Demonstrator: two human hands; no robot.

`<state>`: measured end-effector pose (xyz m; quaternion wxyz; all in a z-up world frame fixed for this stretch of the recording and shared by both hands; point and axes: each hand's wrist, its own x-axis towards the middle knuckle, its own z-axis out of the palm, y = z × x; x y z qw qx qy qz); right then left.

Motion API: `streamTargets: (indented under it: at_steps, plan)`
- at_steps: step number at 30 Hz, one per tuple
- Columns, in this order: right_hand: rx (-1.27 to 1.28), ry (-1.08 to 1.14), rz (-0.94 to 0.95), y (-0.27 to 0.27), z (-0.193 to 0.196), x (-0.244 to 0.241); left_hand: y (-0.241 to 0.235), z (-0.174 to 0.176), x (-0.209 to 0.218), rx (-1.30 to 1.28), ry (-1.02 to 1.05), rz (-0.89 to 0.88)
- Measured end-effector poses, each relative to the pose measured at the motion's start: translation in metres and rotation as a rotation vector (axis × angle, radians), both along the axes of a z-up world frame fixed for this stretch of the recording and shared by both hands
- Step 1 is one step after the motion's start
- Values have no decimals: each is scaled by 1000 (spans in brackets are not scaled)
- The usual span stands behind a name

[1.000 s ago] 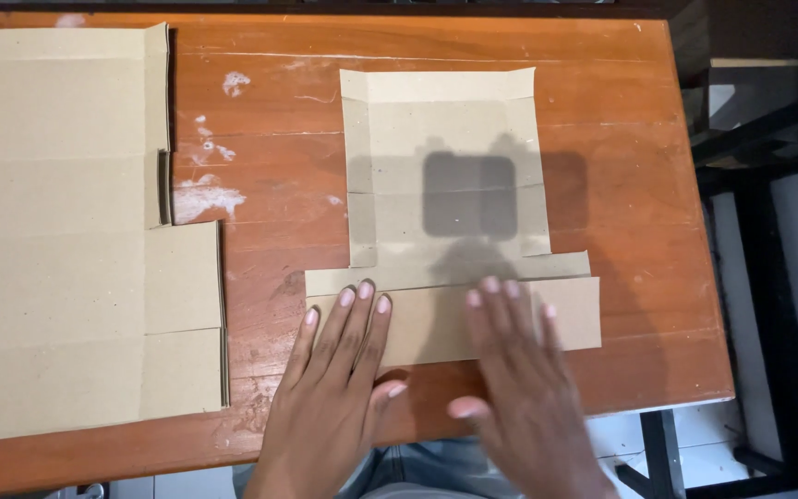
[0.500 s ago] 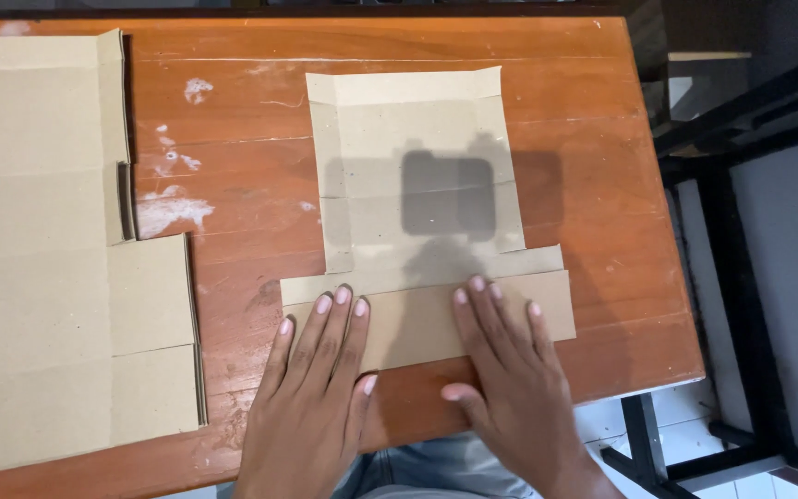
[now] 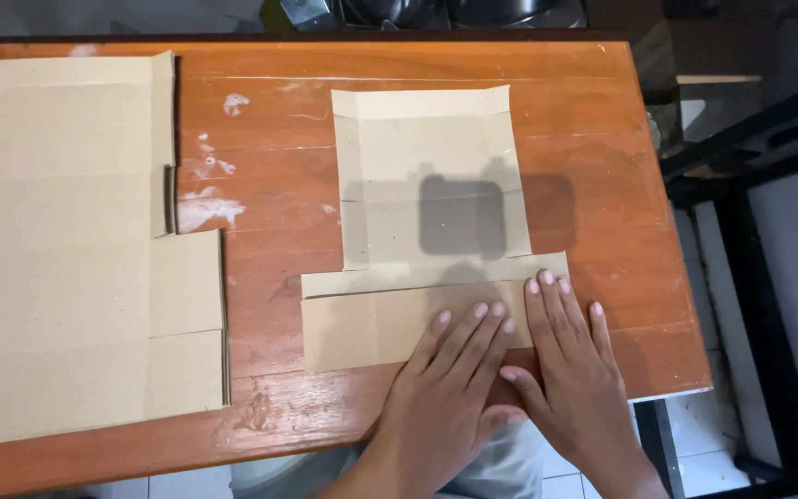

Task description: The person folds flat cardboard pieces into small boxes by hand on a wooden table. They fold the sides and tuck flaps to form the box shape, then place the finished box on a nearby stack of completed boxes. The process is repeated with another flat piece.

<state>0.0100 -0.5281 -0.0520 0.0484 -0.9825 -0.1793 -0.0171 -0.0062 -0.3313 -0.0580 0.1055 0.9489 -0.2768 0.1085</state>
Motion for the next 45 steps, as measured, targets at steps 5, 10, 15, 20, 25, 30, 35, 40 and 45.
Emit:
streamTargets:
  at_steps: [5,10,15,20,25,30,35,40,45]
  plan:
    - [0,-1,-11,-4,-6,1,34,4,-3,-131,35,26]
    - [102,37,-35,-2,2,1,96,9,-24,44,-13,195]
    - [239,-10,15,-6,22,18,130,12,-19,-41,93,74]
    - [322,-143,155,-4,38,33,128,47,21,-373,232,9]
    - [319,-84,161,-21,25,31,132,42,39,-445,306,-73]
    - [634,-53,77,-32,7,17,143,64,42,-598,566,-66]
    - [1192,-42,-20,-45,5,8,160,67,41,-877,720,-12]
    - [1515,-6,150,-47,5,13,156,67,51,-1122,1027,152]
    - [1194,-167,-249,-54,22,1,160,63,44,-1189,960,-19]
